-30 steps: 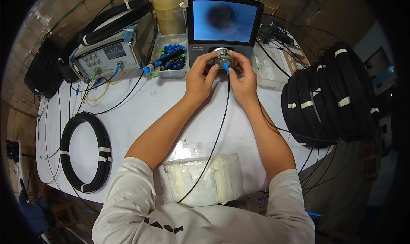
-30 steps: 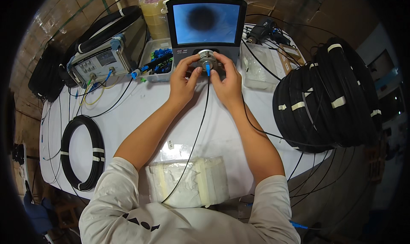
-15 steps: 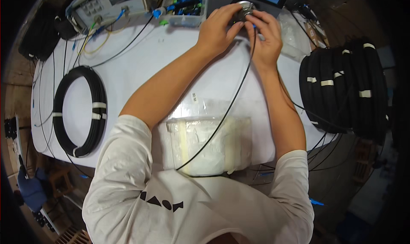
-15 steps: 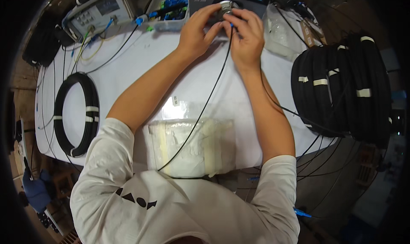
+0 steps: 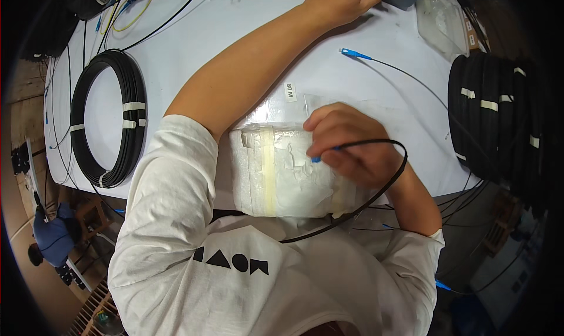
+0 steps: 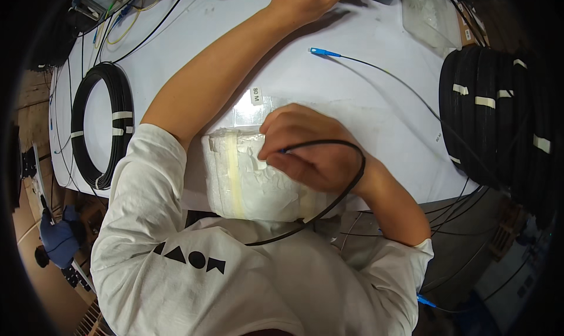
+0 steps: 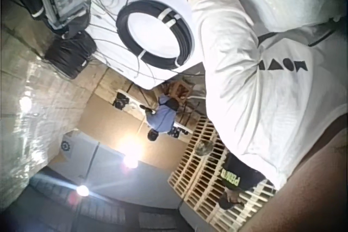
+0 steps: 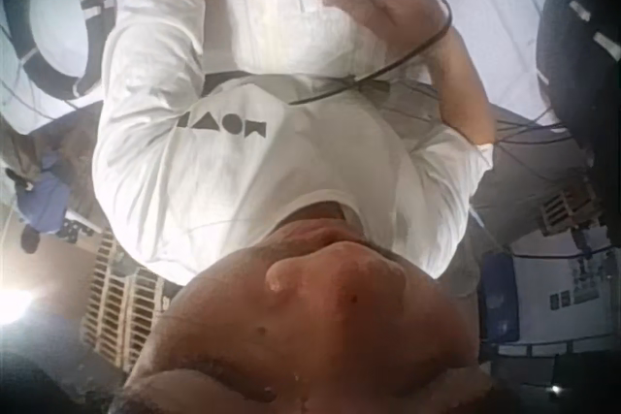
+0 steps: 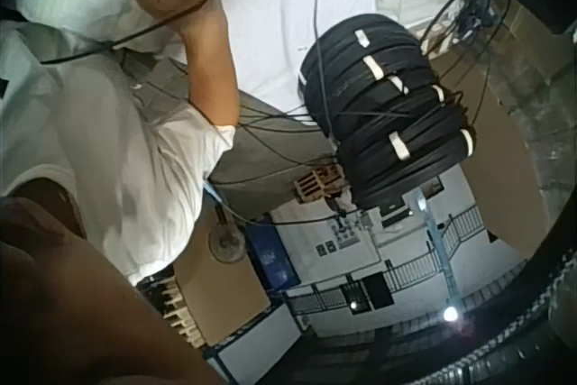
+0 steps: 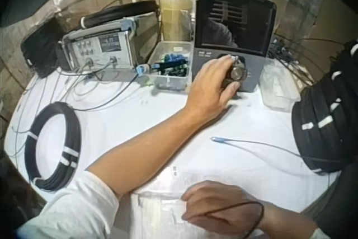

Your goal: Using a digital microscope probe and monitor to inspect the end faces of optical fiber connectors for cleanliness or defects.

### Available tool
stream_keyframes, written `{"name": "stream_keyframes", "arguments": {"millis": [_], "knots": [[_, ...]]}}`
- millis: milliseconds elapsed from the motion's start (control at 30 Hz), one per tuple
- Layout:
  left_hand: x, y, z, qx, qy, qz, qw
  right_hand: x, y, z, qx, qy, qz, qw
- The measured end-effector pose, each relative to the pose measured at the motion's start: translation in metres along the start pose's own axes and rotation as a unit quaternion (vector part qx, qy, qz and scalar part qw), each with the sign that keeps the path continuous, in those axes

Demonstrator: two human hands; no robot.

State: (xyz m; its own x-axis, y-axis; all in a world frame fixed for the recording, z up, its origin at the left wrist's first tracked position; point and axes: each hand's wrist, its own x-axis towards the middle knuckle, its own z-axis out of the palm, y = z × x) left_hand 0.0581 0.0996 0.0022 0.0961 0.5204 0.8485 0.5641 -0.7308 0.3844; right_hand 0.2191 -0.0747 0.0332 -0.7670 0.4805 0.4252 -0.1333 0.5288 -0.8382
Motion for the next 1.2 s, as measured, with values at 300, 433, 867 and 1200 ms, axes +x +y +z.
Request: {"name": "stream_keyframes", "arguments": {"millis": [300,433,867,1200], "knots": [[0.024,0.016,0.005,-0.025,-0.046,-0.096,0.994,-0.009,0.000,0.020,-0.109,-0.022,0.027,0.993],[0.027,0.017,0.007,-0.058,-0.013,-0.137,0.989,-0.010,0.001,0.024,-0.118,0.020,0.018,0.993],[0.024,0.021,0.006,-0.072,0.023,-0.073,0.994,-0.008,0.004,0.022,-0.126,0.016,0.006,0.992],[0.011,0.007,0.009,-0.095,0.024,-0.070,0.993,-0.010,0.005,0.019,-0.110,0.027,0.018,0.993]]}}
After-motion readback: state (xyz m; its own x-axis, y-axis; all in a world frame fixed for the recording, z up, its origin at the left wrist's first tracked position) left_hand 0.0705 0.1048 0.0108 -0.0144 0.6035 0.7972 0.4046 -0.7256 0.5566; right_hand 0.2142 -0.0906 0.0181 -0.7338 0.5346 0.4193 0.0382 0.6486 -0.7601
